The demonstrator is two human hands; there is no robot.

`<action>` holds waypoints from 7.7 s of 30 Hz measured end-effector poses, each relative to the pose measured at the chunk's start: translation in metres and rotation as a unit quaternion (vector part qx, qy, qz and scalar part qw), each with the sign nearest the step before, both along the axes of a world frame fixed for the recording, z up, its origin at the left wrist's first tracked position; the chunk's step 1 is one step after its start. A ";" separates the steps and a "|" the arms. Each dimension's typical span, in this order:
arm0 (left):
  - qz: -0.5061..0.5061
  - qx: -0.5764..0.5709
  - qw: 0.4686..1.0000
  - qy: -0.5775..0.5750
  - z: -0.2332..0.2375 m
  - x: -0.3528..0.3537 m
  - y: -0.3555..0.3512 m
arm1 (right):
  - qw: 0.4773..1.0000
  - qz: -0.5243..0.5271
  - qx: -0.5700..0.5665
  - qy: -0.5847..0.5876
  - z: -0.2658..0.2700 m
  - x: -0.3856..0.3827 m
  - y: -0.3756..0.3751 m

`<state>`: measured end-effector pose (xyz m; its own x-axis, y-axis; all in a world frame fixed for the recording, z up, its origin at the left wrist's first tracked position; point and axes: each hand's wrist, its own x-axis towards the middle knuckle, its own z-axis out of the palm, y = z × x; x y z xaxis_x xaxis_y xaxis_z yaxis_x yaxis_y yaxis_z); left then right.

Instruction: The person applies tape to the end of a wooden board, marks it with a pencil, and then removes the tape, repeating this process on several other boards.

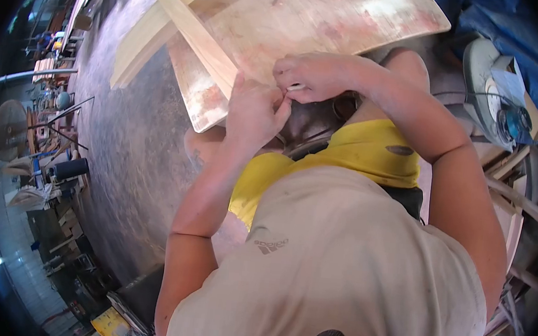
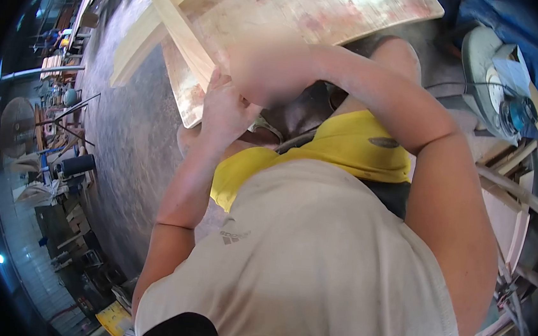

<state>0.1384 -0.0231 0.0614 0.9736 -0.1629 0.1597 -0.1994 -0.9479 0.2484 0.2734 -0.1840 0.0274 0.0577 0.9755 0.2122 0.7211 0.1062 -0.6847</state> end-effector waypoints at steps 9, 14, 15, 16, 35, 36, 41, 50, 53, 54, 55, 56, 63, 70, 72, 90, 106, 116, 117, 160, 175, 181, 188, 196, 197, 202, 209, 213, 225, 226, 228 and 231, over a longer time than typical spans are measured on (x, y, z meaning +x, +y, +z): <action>-0.016 -0.007 1.000 0.012 -0.001 -0.002 0.006 | 0.998 0.009 0.021 -0.052 0.008 0.001 -0.001; -0.004 0.038 0.999 -0.012 -0.008 -0.007 0.009 | 0.997 -0.007 0.071 -0.038 0.004 -0.004 0.004; -0.006 0.040 0.999 -0.015 -0.010 -0.007 0.007 | 0.997 -0.009 0.069 -0.040 0.000 -0.004 0.007; -0.012 0.035 0.999 -0.015 -0.009 -0.008 0.006 | 0.996 -0.012 0.085 -0.016 -0.005 -0.005 0.008; -0.014 0.058 0.998 0.037 -0.001 -0.011 0.006 | 0.985 -0.163 -0.008 0.049 -0.041 -0.001 0.021; -0.015 0.044 0.999 0.013 -0.001 -0.011 0.007 | 0.967 -0.251 0.035 0.039 -0.039 0.003 0.021; -0.024 0.028 0.999 -0.001 0.000 -0.011 0.011 | 0.924 -0.352 0.107 -0.106 -0.046 0.047 0.029; -0.032 0.027 0.999 0.014 0.002 -0.011 0.014 | 0.898 -0.387 -0.031 -0.205 -0.061 0.055 0.040; -0.034 0.015 0.998 0.044 0.004 -0.010 0.017 | 0.877 -0.386 0.123 -0.260 -0.059 0.046 0.030; -0.037 0.011 0.998 0.050 0.005 -0.010 0.018 | 0.931 -0.327 0.132 -0.099 -0.056 0.040 0.023; -0.041 0.007 0.998 0.056 0.005 -0.010 0.019 | 0.954 -0.258 0.138 0.065 -0.050 0.033 0.016; -0.040 0.006 0.998 0.058 0.006 -0.009 0.020 | 0.954 -0.257 0.137 0.067 -0.044 0.024 0.010; -0.086 -0.048 0.991 0.095 0.014 -0.007 0.023 | 0.745 -0.043 -0.122 0.655 -0.055 -0.048 0.012; -0.084 -0.016 0.991 0.100 0.009 -0.009 0.029 | 0.636 0.001 -0.059 0.769 -0.080 -0.071 0.026; -0.091 -0.002 0.991 0.100 0.009 -0.010 0.030 | 0.638 -0.023 -0.070 0.767 -0.083 -0.074 0.025; -0.067 -0.091 0.992 0.050 0.012 -0.006 0.033 | 0.627 -0.071 0.031 0.775 -0.076 -0.090 0.027; 0.281 -0.599 0.750 -0.027 -0.038 -0.019 0.037 | 0.605 -0.081 0.033 0.791 -0.076 -0.096 0.037; 0.279 -0.637 0.717 -0.045 -0.037 -0.017 0.032 | 0.563 -0.084 0.046 0.821 -0.077 -0.106 0.049; 0.279 -0.637 0.717 -0.044 -0.038 -0.018 0.033 | 0.562 -0.085 0.046 0.821 -0.075 -0.107 0.052; 0.016 -0.958 0.243 0.149 -0.072 -0.024 0.035 | 0.825 -0.425 -0.188 -0.320 -0.046 0.225 0.155; -0.001 -0.950 0.279 0.139 -0.064 -0.023 0.034 | 0.893 -0.300 0.134 0.306 0.028 0.128 0.116; 0.012 -0.948 0.295 0.115 -0.047 -0.018 0.035 | 0.778 -0.040 0.310 0.545 0.058 0.022 0.037; 0.054 -0.935 0.342 0.076 -0.005 -0.012 0.030 | 0.898 -0.016 0.217 0.382 0.078 -0.065 0.001; 0.048 -0.921 0.380 0.066 0.012 -0.009 0.038 | 0.951 -0.110 0.276 0.087 0.082 -0.107 0.027; 0.043 -0.922 0.379 0.069 0.016 -0.007 0.040 | 0.951 -0.107 0.276 0.084 0.082 -0.103 0.034; 0.062 -0.929 0.359 0.064 0.038 -0.003 0.041 | 0.928 -0.105 0.353 -0.050 0.099 -0.101 0.045; 0.040 -0.925 0.376 0.044 0.037 0.004 0.047 | 0.919 -0.141 0.361 -0.077 0.109 -0.094 0.047; 0.052 -0.925 0.374 0.040 0.044 0.006 0.046 | 0.926 -0.127 0.349 -0.070 0.114 -0.086 0.049; 0.067 -0.922 0.379 0.041 0.050 0.004 0.045 | 0.920 -0.143 0.359 -0.065 0.115 -0.082 0.056; 0.062 -0.922 0.380 0.041 0.050 0.004 0.046 | 0.921 -0.144 0.356 -0.069 0.114 -0.082 0.057; 0.057 -0.922 0.380 0.041 0.050 0.004 0.046 | 0.922 -0.145 0.353 -0.072 0.115 -0.082 0.057; 0.051 -0.922 0.382 0.038 0.049 0.004 0.046 | 0.919 -0.142 0.359 -0.075 0.115 -0.082 0.056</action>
